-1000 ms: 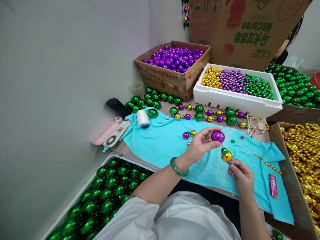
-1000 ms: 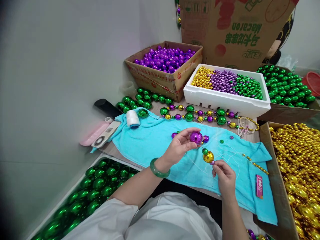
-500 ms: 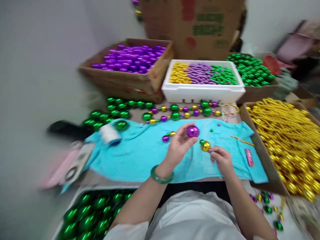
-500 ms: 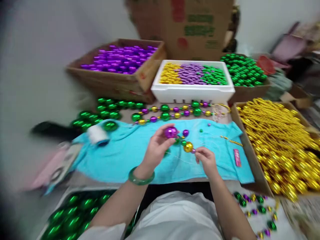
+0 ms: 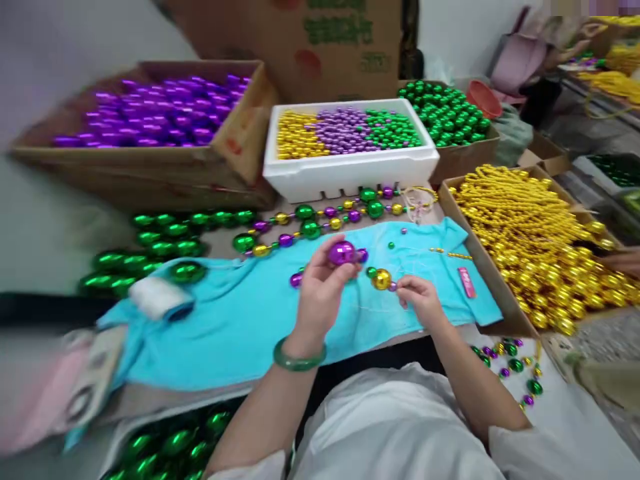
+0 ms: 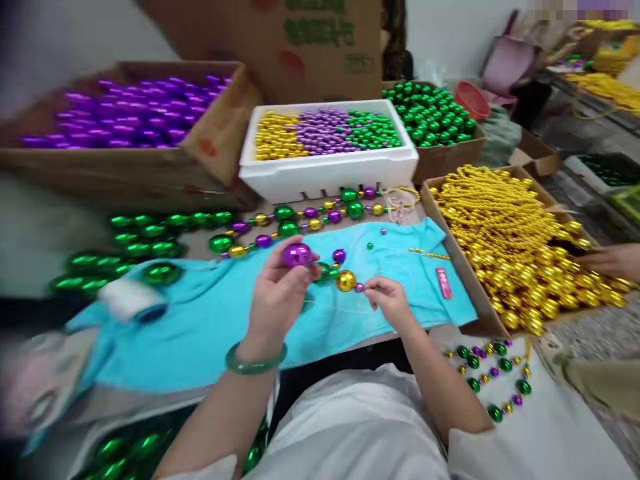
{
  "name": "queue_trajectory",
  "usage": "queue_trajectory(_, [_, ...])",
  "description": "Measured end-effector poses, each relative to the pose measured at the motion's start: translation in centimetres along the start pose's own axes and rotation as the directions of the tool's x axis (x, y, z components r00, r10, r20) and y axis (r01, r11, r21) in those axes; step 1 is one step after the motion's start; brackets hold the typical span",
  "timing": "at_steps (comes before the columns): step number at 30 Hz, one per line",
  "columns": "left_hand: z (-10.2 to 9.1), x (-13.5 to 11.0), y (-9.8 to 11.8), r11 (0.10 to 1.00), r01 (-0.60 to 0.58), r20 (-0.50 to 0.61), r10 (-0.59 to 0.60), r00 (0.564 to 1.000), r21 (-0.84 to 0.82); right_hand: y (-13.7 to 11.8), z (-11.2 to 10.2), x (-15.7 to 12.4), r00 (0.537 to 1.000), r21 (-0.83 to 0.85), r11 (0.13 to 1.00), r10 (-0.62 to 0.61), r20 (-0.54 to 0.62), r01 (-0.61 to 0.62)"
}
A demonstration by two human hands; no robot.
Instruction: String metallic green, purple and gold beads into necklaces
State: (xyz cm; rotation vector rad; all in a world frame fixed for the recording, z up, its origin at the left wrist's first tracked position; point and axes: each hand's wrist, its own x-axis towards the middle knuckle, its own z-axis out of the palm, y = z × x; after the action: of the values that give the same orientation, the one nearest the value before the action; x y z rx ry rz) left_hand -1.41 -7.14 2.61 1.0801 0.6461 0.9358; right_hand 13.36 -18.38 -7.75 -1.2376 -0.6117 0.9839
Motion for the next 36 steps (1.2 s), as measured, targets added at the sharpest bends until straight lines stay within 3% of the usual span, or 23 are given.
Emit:
queue_trajectory(7, [-0.3,-1.9,-0.2,0.986,-0.157,0.134,0.149,0.98,0.051,1.5,-0.6,-0.3,0.995,0.024,0.997,-0.068,0.076,0.067])
queue_trajectory(11, [-0.5,-2.9,0.3,0.994,-0.096,0.187,0.104,0.977,-0.051,1.5,-0.5,-0.4,0.986,0.051,0.994,-0.105,0.131,0.099])
queue_trajectory(14, [-0.8,-2.9,0.3,0.995,-0.069,0.124,0.078,0.989,-0.075,1.4,-0.5,-0.4,0.98,0.048,0.992,-0.121,0.159,0.115])
queue_trajectory(18, [-1.3,-2.4,0.2,0.985,-0.16,-0.007,0.16,0.987,0.057,0.9,-0.7,-0.4,0.97,-0.034,0.984,-0.168,0.173,0.177])
queue_trajectory(23, [-1.6,-1.8,0.4,0.989,-0.038,0.014,0.04,0.999,-0.144,0.5,-0.8,-0.2,0.967,-0.078,0.975,-0.191,0.17,0.207])
queue_trajectory(27, [-1.5,-1.6,-0.1,0.976,-0.033,0.032,0.041,0.999,-0.216,0.9,-0.2,-0.3,0.976,-0.034,0.988,-0.146,0.162,0.153])
queue_trajectory(32, [-1.8,-1.3,-0.3,0.989,-0.089,0.015,0.091,0.996,-0.114,1.2,-0.4,-0.3,0.972,-0.076,0.979,-0.176,0.154,0.189])
queue_trajectory(36, [-2.3,-1.0,0.2,0.994,-0.029,0.063,0.036,0.997,-0.11,0.9,-1.2,-0.1,0.969,-0.113,0.97,-0.198,0.148,0.216])
